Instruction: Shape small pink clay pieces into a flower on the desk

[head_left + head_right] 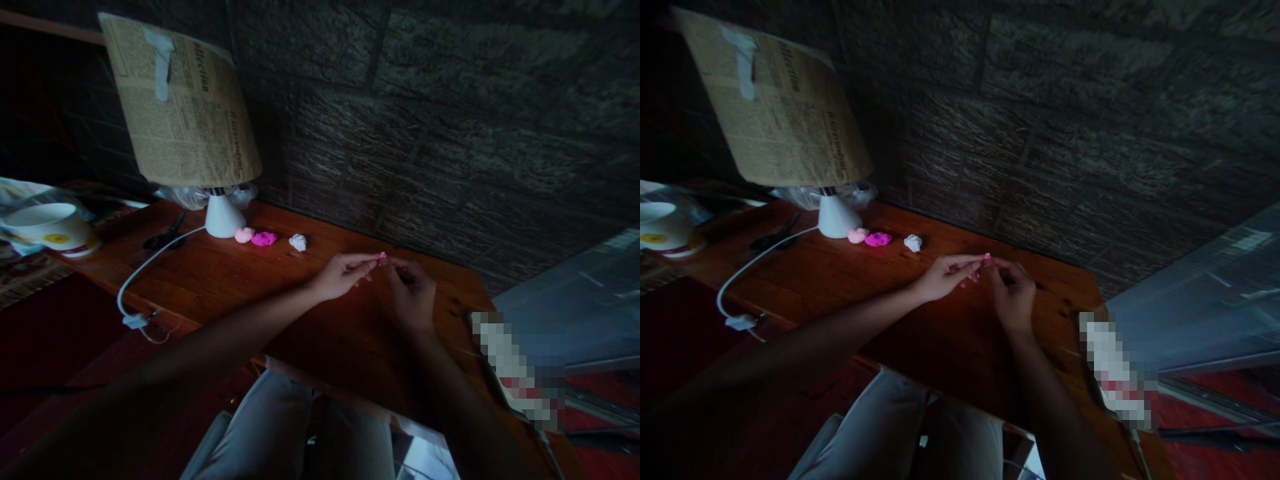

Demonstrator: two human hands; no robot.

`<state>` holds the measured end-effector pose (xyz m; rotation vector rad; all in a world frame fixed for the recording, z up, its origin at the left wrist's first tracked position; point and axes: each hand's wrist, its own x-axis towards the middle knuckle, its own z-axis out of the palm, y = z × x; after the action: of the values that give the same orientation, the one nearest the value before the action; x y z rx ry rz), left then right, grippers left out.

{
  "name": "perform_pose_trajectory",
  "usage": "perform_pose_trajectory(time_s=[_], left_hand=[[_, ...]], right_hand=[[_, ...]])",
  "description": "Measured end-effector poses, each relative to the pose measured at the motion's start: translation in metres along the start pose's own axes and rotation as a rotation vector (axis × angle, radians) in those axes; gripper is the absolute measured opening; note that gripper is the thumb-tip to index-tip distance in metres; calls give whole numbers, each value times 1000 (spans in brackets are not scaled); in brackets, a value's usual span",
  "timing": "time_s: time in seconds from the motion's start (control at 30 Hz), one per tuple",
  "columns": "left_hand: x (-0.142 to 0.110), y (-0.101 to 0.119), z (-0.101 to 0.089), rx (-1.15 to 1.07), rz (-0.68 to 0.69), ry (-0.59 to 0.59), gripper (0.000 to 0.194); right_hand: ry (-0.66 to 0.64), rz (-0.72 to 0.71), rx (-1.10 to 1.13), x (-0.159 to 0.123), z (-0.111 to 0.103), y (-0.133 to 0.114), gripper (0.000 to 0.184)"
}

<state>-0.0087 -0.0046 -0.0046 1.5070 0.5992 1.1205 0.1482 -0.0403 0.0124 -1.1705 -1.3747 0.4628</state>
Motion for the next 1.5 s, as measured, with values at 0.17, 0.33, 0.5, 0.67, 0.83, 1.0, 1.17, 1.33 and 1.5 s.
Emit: perform_pose_trajectory(time_s=[0.17,0.33,0.5,0.67,0.83,1.0,1.17,1.33,1.5], left_hand=[[3,2,-2,-112,-30,99,40],[4,4,0,-141,-49,117,36],[5,4,-1,-163,-50,122,36],[5,6,-2,-168,-41,121,36],[5,4,-1,-184,-74,132,38],[5,6,-1,-225,-93,106,41],[5,8,0,-243,-97,107,42],[5,7,1,-261,-110,122,40],[5,8,2,-281,-123,117,41]], right_hand=[[-48,15,35,-1,1,-1,21],[-78,9,35,-1,0,-1,20],[-82,40,80,-1,1,-3,20],[-100,20,91,-2,2,-2,19],[-98,24,129,-1,1,2,17],[-94,52,129,0,1,-1,20],[-73,70,122,0,2,-4,25],[-85,46,114,-1,3,-2,24],[-82,4,119,0,2,-2,20]])
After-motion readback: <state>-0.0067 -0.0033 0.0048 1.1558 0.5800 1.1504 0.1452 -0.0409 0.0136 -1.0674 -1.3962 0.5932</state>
